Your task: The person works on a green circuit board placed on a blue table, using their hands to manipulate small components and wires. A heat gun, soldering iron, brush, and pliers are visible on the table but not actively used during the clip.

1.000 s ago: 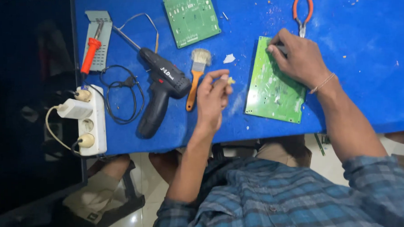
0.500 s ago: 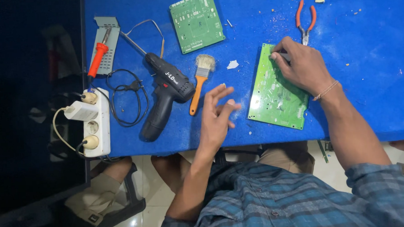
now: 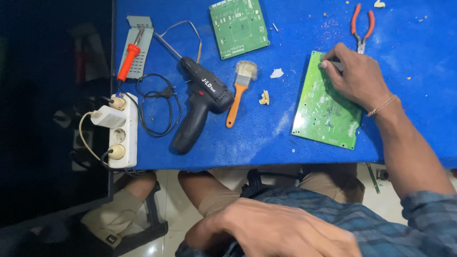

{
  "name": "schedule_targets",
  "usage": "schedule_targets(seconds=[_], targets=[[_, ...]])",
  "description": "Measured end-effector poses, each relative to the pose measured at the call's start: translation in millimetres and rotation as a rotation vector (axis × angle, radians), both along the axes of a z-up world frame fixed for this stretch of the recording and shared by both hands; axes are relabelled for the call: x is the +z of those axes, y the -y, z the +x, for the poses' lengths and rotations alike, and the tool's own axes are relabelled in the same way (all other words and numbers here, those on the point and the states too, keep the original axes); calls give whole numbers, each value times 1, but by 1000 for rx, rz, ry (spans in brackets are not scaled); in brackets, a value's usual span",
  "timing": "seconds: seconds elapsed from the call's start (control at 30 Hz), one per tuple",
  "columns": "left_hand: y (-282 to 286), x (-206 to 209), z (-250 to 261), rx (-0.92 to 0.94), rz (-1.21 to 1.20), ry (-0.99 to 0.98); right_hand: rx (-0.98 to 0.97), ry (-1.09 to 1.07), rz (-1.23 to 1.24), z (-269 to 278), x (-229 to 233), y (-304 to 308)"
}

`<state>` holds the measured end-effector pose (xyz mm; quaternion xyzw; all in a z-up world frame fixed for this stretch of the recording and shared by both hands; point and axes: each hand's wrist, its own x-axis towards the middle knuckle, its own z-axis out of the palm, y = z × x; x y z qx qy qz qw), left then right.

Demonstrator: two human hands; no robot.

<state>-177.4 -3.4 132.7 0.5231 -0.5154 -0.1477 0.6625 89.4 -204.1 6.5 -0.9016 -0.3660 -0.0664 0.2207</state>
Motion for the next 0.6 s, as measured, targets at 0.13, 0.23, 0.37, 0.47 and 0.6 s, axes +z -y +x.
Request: schedule_targets(seconds=[0.13, 0.23, 0.37, 0.47, 0.6], targets=[[20, 11, 7, -66, -37, 10, -3, 1, 16, 1, 0, 0], [31, 18, 12, -128, -67, 14, -16, -26, 26, 1, 0, 0], [33, 14, 12, -177, -93, 5, 2, -21, 23, 2, -2, 1], [25, 19, 13, -201, -43, -10, 8, -24, -6, -1, -1, 0], [20, 24, 21, -288, -9, 8, 10, -13, -4, 2, -1, 1]])
